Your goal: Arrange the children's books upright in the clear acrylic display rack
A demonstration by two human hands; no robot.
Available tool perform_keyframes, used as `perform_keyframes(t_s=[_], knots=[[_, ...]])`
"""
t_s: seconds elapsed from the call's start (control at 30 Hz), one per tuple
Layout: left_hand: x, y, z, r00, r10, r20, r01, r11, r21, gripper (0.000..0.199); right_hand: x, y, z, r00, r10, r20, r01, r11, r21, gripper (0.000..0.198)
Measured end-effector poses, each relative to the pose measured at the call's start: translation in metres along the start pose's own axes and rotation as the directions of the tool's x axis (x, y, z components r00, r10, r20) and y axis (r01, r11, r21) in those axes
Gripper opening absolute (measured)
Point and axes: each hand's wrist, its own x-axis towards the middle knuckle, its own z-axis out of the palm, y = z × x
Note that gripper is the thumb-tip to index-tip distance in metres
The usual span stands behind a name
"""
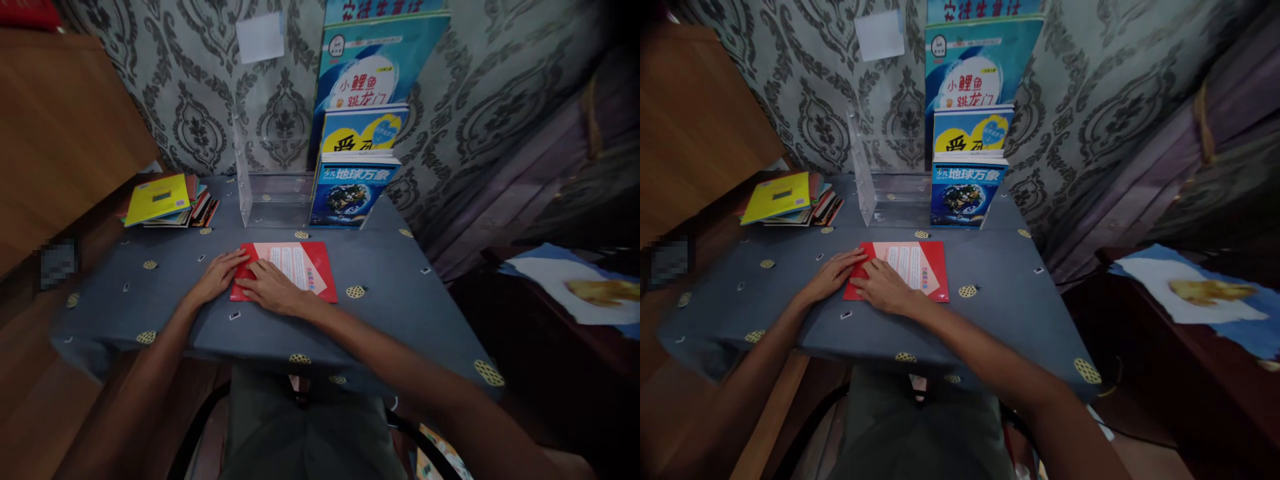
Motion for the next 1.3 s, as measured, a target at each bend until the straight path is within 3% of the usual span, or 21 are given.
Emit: perform_keyframes(t_s=[0.23, 0.83, 1.1, 1.3], knots=[[0.0, 0.002, -0.001, 1.0, 0.005, 0.001, -0.005, 1.0, -0.004, 0.048, -0.013, -0.01, 0.0, 0.995, -0.102, 0.004, 0.101, 0.994, 0.029, 0.037], [0.015, -0.002, 0.003, 0.998, -0.052, 0.02, 0.048, 0.989, 0.137, 0.052, -0.014, -0.01, 0.001, 0.995, -0.095, -0.014, 0.095, 0.995, 0.039, 0.036], [0.02, -0.009, 0.0, 0.999, -0.003, -0.049, 0.004, 1.0, 0.014, 0.047, -0.008, -0.007, -0.003, 0.997, -0.069, 0.022, 0.068, 0.996, 0.052, 0.037], [0.015, -0.014, 0.005, 0.995, -0.019, -0.097, 0.005, 0.991, -0.137, 0.057, 0.009, 0.007, -0.008, 0.996, 0.04, 0.074, -0.041, 0.999, 0.012, 0.038]])
